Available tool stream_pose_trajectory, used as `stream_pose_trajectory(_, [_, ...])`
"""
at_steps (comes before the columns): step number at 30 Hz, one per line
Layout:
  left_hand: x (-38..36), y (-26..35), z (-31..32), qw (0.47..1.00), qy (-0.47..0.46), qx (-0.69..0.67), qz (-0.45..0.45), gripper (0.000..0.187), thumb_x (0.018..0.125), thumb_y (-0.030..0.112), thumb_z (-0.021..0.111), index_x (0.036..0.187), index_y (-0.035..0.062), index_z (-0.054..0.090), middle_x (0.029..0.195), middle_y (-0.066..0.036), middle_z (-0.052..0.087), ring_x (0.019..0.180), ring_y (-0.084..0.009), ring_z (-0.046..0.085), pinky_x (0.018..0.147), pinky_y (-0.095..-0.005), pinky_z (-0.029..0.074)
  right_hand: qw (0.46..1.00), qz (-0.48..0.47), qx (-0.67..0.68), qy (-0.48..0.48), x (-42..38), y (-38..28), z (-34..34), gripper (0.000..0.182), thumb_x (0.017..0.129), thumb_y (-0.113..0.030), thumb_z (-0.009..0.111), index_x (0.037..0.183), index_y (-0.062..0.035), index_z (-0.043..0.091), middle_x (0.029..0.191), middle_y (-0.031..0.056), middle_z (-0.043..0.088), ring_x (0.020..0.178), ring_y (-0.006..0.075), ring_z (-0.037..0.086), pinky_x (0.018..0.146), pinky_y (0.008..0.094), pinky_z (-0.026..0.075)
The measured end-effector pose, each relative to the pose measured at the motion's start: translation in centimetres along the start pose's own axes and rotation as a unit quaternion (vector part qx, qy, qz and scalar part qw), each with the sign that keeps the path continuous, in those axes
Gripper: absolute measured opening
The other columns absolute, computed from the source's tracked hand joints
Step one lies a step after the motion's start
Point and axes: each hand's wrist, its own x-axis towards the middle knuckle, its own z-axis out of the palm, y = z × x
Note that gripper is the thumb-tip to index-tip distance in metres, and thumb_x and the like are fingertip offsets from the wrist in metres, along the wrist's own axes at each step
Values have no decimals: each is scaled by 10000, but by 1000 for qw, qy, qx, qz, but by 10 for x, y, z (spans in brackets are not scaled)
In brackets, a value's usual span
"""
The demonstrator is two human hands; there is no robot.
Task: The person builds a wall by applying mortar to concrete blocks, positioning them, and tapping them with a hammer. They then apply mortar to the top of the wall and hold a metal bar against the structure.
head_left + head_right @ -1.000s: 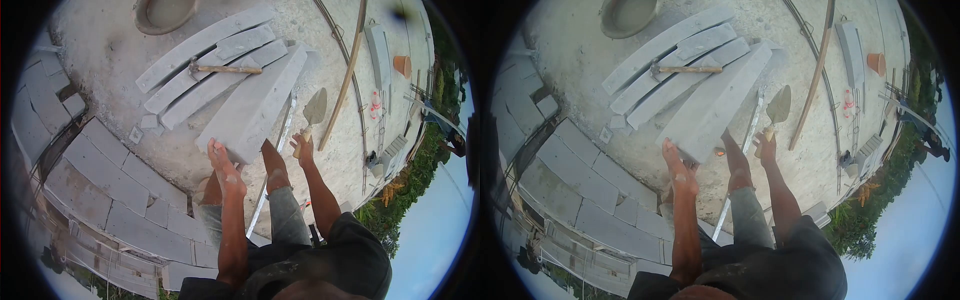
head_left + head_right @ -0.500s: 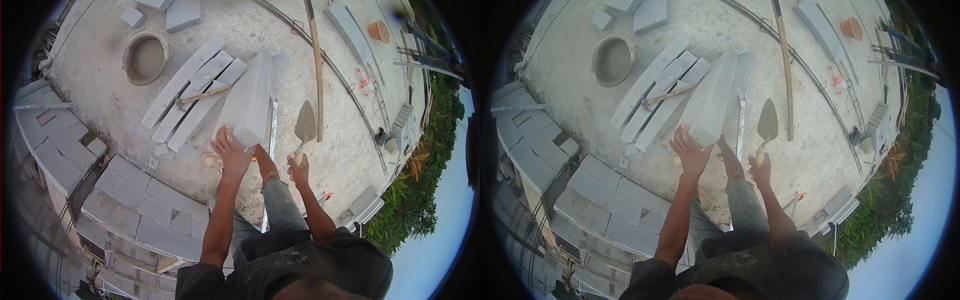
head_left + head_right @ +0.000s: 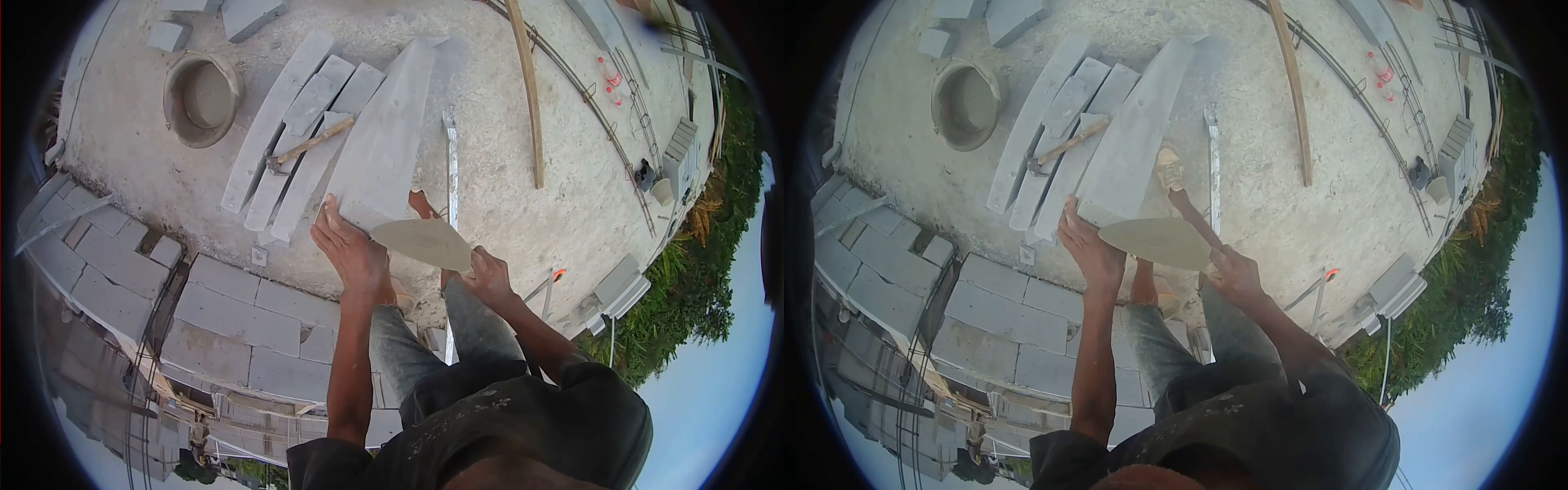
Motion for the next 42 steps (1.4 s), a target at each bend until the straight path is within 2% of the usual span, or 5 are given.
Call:
stream_pose_trajectory(10, [-15, 8, 11, 999, -33, -5, -11, 1171, 637, 159, 912, 1487, 11, 120, 1433, -227, 329, 1323, -426, 364, 1110, -650, 257, 998, -40, 8, -54, 50, 25, 12, 496, 798, -120, 766, 1244, -45, 560, 1006, 183, 638, 869, 394, 684, 640, 464, 556])
stream_pose_trajectory(13, [-5, 16, 4, 996, -44, -53, -58, 1147, 640, 120, 894, 1488, 25, 127, 1432, -226, 324, 1304, -438, 354, 1101, -627, 281, 987, 156, -42, -4, 133, 51, 34, 508, 867, -190, 704, 1322, -88, 502, 1038, 176, 662, 816, 405, 690, 659, 504, 563])
stream_pose_trajectory(21, [6, 10, 13, 997, -35, -35, -51, 1153, 610, 79, 885, 1483, 27, 133, 1436, -222, 326, 1287, -443, 355, 1080, -603, 326, 959, 213, -187, -20, 385, 224, 41, 457, 863, -234, 666, 1270, -155, 472, 948, 206, 705, 878, 440, 698, 763, 553, 555])
stream_pose_trajectory(31, [2, 11, 1, 993, -75, -30, -83, 1164, 614, 82, 890, 1480, 26, 114, 1451, -225, 327, 1301, -453, 347, 1100, -607, 317, 999, 17, 28, -21, 106, 62, 43, 504, 801, -126, 772, 1245, -35, 550, 1050, 162, 653, 852, 377, 701, 672, 449, 590])
stream_pose_trajectory(42, [-1, 0, 3, 994, -91, -18, -55, 1192, 615, 113, 911, 1484, 24, 100, 1451, -233, 316, 1331, -454, 311, 1120, -593, 302, 930, 342, -119, -60, 315, 276, 66, 552, 837, -242, 694, 1335, -162, 470, 1055, 219, 703, 1018, 434, 685, 866, 539, 549])
